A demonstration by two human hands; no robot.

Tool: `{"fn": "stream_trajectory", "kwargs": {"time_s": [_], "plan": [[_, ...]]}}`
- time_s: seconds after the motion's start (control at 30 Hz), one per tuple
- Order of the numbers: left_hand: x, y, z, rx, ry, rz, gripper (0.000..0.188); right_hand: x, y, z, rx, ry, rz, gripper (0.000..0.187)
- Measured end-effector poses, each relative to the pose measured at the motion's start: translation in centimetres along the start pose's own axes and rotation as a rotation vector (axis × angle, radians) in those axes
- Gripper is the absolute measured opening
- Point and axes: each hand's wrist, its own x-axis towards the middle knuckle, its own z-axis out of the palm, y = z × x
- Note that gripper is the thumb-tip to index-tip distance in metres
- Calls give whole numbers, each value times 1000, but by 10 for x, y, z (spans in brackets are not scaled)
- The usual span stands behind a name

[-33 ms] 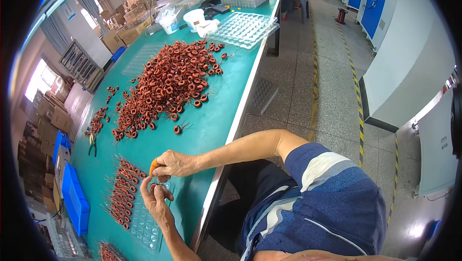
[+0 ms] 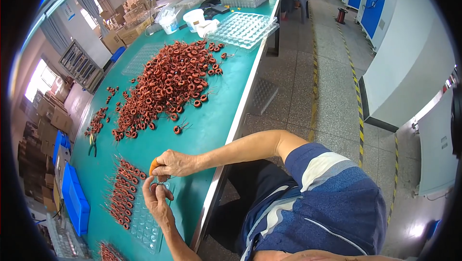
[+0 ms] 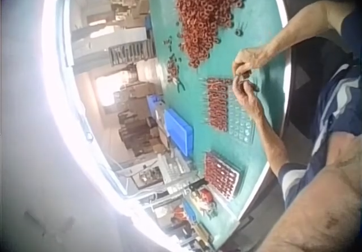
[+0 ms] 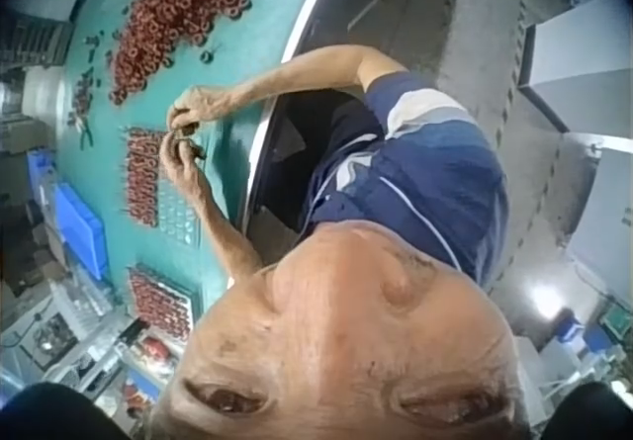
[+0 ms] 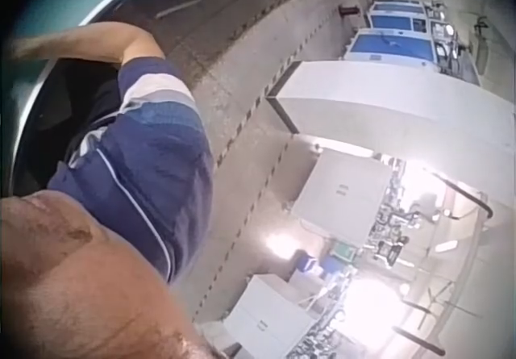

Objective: Assembling and organizing small electronic coils into plastic trays.

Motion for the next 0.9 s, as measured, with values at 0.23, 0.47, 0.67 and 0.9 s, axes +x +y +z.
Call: {"fn": "stream_trajectory", "kwargs": {"time_s": [0.23,0.47,0.67,0.9], "plan": [[2,1,1,153,114,61,22,5,9,0,-535,173,-466,24],[6,-3,-3,120,114,24,19,-6,-10,11,-899,194,-795,19],[3,4,-7,-137,37,-59,22,-10,-10,13,-908,175,-769,27],[14,13,14,-234,199,-9,19,7,-37,-10,-197,174,26,27]]}}
